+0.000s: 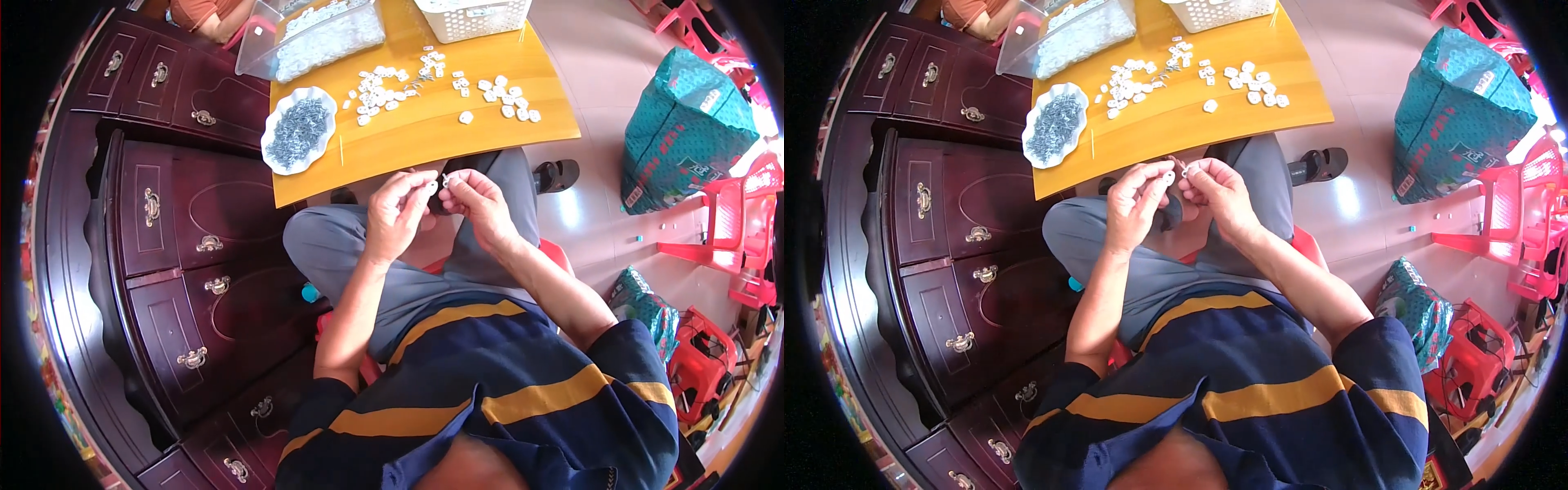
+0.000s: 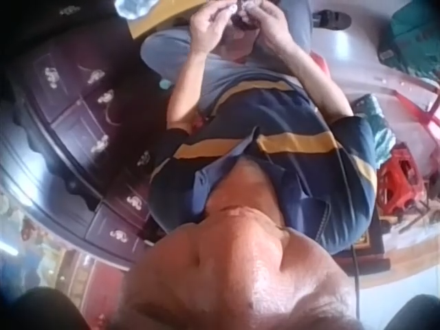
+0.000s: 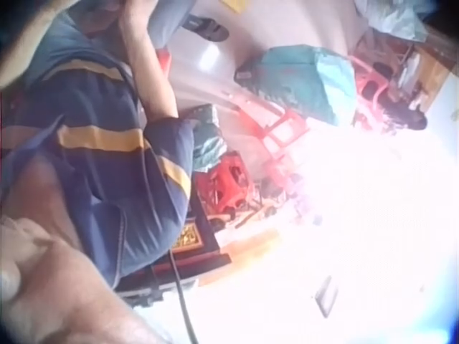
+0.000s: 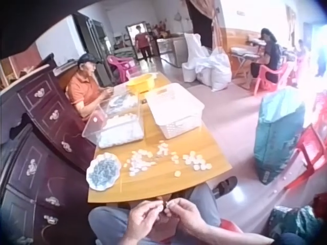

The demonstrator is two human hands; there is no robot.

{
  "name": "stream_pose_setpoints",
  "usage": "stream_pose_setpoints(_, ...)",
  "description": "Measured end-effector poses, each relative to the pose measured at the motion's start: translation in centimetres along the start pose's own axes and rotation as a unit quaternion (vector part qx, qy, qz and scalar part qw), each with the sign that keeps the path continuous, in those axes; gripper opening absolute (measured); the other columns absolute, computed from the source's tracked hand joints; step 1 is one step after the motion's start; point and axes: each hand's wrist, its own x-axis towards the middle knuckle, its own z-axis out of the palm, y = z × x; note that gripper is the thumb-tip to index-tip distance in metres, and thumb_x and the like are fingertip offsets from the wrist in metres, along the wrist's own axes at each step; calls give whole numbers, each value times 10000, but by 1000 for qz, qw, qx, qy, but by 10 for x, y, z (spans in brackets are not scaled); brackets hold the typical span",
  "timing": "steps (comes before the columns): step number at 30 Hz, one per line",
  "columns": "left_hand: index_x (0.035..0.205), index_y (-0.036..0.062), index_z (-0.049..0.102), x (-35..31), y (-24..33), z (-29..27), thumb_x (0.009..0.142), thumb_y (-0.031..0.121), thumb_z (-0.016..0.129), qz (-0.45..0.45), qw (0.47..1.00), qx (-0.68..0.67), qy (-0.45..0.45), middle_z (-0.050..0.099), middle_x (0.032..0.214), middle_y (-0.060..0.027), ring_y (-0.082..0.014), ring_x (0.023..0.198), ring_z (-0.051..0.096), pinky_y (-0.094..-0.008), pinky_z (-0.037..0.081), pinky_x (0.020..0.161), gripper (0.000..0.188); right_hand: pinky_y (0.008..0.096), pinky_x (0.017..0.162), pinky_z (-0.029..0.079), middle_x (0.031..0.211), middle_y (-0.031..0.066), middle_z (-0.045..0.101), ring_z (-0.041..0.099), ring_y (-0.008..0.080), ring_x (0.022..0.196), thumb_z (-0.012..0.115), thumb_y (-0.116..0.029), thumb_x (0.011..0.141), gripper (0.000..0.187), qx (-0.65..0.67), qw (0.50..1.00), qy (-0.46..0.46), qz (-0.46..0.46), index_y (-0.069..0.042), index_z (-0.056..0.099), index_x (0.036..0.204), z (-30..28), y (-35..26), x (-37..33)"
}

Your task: The recorder manually joins small white plastic parts with metal fasteners at a table.

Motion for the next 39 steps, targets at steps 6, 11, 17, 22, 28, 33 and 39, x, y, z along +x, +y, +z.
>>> stream_pose_setpoints(6,1142,8,640,5,-5,-14,973,72,643,-10,999,-35,17,651,888,2,-41,684,577,-194,495,623,181,237,787,496,887,5,682,617,71,801,596,-211,1021,138,-60,998,-24,-5,-83,643,1037,7,0,-4)
stream_pose_setpoints(11,1051,15,620,6,-2,-12,971,40,624,-35,997,-72,19,640,860,8,-17,671,555,-193,473,594,84,239,786,493,887,5,681,614,73,800,592,-214,1024,145,-79,997,-19,1,-79,642,1038,9,-3,-5)
stream_pose_setpoints(17,955,14,649,0,-23,-9,985,2,532,-28,996,-81,-39,609,827,5,-34,628,539,-201,447,562,122,223,753,503,891,-3,689,624,60,781,597,-208,1019,125,-5,1000,4,25,-95,645,1041,1,0,1)
stream_pose_setpoints(22,1022,-1,673,-7,-21,-2,978,0,545,-93,989,-110,-40,601,771,1,-46,648,575,-208,486,582,136,221,732,516,887,-5,693,632,61,758,604,-206,1014,117,21,999,12,32,-101,648,1043,-2,1,3)
stream_pose_setpoints(28,1062,-12,659,-6,-15,-3,981,35,601,-78,986,-145,-38,617,797,12,-50,665,585,-208,507,615,111,220,758,505,888,-8,687,621,57,782,598,-206,1018,125,-20,1000,-5,6,-92,646,1039,2,0,-1)
stream_pose_setpoints(33,1045,4,664,0,-28,-17,979,103,650,8,999,4,-35,647,886,-3,-65,691,609,-215,509,623,120,236,790,495,894,-4,676,612,65,811,589,-208,1024,135,-74,997,-19,0,-83,638,1038,8,-3,-5)
stream_pose_setpoints(39,1071,-3,667,1,-23,-24,1001,149,626,-44,997,-62,-13,675,954,-31,-83,739,652,-228,546,652,173,239,804,506,892,8,667,621,72,840,586,-184,1023,140,-123,992,-32,-20,-53,628,1049,8,1,-5)
